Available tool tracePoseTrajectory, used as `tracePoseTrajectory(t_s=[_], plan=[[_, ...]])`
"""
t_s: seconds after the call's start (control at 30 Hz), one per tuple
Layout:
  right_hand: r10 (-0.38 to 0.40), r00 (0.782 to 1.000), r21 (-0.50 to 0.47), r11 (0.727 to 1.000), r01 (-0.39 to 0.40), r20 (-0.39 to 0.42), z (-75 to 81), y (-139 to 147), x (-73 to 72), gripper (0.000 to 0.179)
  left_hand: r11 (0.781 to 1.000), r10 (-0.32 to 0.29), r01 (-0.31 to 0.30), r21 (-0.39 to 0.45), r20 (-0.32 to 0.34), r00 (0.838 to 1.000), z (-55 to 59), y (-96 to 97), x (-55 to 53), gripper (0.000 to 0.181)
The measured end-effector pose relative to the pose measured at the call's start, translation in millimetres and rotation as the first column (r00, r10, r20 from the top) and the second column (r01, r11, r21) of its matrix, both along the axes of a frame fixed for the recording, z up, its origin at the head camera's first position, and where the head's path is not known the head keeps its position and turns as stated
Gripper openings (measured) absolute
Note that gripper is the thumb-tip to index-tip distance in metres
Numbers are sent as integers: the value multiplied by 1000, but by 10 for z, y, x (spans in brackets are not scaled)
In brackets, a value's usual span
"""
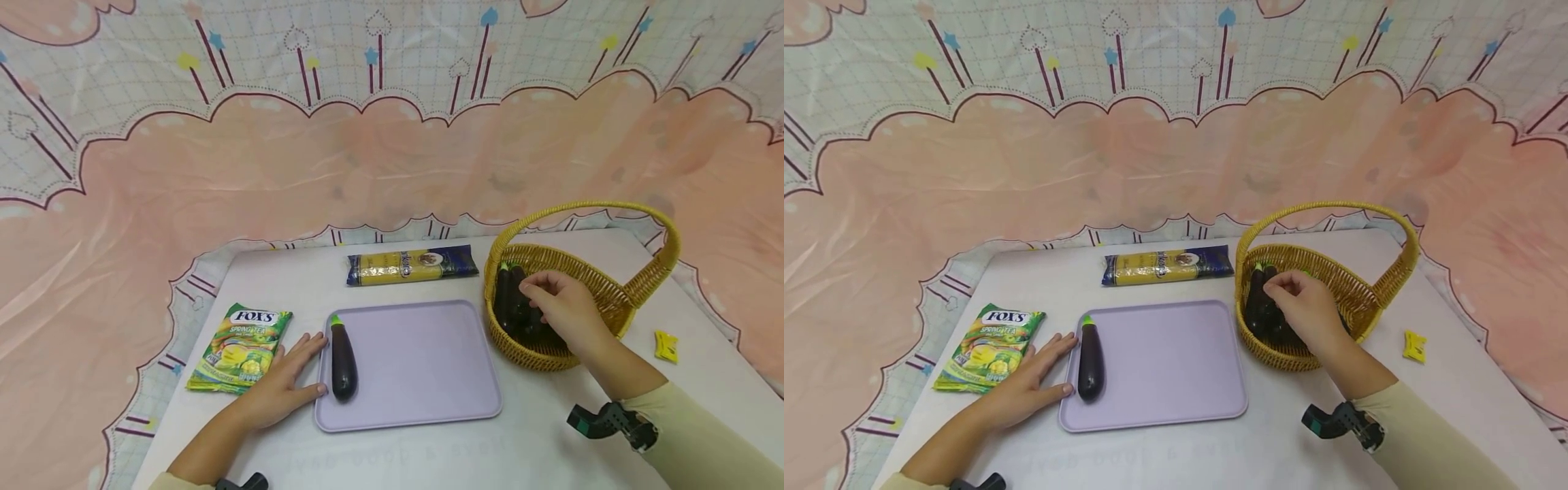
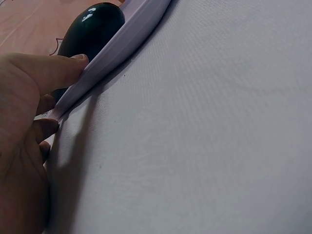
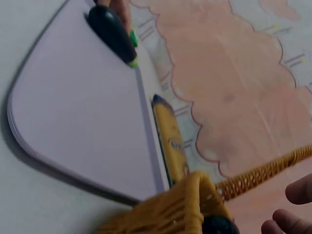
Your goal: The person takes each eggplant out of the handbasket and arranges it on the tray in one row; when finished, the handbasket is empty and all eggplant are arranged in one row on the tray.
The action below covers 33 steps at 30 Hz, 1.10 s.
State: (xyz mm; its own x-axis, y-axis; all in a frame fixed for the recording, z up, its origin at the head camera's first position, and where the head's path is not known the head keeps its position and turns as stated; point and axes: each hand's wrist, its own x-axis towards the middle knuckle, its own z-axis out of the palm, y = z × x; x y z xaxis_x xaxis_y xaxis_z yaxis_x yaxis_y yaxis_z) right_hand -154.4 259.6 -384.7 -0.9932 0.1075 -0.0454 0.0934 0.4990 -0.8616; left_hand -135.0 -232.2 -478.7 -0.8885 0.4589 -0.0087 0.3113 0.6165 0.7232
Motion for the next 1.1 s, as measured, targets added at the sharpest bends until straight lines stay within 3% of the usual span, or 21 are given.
tracePoseTrajectory(t_s=[0.3,0.53,0.87,1.1], plan=[[75,987,61,995,-85,144,-104,199,-238,69,1000,-2,2,-6,-18,1000,-7,2,1,82],[125,971,46,990,-137,206,-126,214,-348,79,1000,4,-4,-4,-11,1000,14,11,11,82],[156,955,120,974,-191,252,-117,128,-447,78,1000,8,-8,-9,-2,1000,-1,-7,0,82],[153,951,83,980,-181,268,-110,117,-468,72,1000,2,-2,-7,-17,1000,-13,-11,-9,81]])
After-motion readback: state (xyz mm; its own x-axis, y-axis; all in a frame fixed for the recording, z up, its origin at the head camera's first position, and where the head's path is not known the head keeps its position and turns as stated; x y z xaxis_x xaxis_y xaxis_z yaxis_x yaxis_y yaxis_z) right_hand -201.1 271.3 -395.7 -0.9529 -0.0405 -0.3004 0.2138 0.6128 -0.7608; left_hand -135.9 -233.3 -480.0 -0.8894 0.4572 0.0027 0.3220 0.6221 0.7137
